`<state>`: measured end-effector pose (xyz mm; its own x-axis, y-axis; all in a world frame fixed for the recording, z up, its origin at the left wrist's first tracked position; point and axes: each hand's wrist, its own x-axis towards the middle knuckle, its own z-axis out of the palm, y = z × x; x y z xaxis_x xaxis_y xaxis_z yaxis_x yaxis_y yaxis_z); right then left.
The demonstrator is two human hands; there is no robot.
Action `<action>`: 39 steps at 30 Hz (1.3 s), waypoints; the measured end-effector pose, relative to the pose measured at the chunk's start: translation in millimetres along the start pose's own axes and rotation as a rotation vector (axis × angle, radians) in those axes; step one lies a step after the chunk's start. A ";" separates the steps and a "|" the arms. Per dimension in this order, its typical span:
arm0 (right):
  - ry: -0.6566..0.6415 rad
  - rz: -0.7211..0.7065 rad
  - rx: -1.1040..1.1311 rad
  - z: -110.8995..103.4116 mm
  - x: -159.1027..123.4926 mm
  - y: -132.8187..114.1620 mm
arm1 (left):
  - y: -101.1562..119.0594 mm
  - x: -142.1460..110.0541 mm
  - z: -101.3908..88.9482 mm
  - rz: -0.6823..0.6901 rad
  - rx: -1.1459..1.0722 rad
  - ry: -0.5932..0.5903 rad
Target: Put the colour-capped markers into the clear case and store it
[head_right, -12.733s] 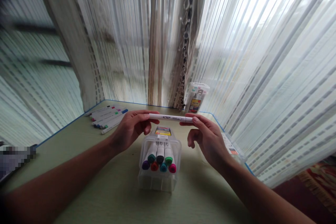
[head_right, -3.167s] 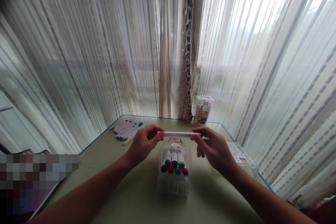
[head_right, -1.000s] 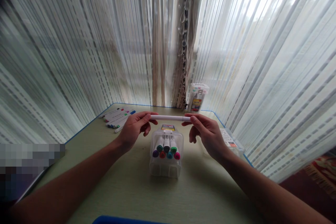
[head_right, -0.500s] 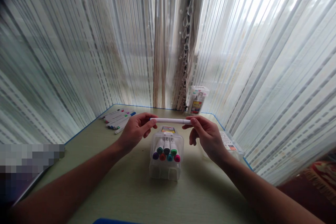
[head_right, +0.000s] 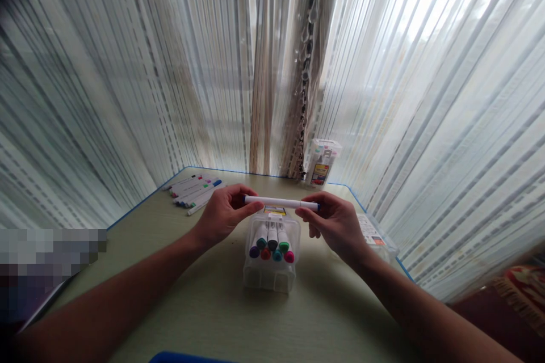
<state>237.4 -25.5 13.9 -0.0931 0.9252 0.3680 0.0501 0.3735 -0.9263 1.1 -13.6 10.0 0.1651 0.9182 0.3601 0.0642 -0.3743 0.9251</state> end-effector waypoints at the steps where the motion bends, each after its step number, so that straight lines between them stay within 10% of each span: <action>1: 0.000 0.004 0.001 0.2 0.2 -0.2 | 0.3 0.1 0.0 0.000 0.001 0.000; 21: 0.030 0.110 0.141 -7.5 1.2 10.9 | -5.7 3.9 -1.5 -0.043 -0.219 -0.024; 39: 0.041 -0.032 -0.090 -2.4 -0.1 1.9 | -0.6 -4.1 -2.9 0.114 0.280 0.017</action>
<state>239.9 -24.7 12.3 -0.0552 0.9142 0.4016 0.1370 0.4053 -0.9039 -2.5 -16.7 8.3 0.1704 0.8694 0.4638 0.3155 -0.4940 0.8102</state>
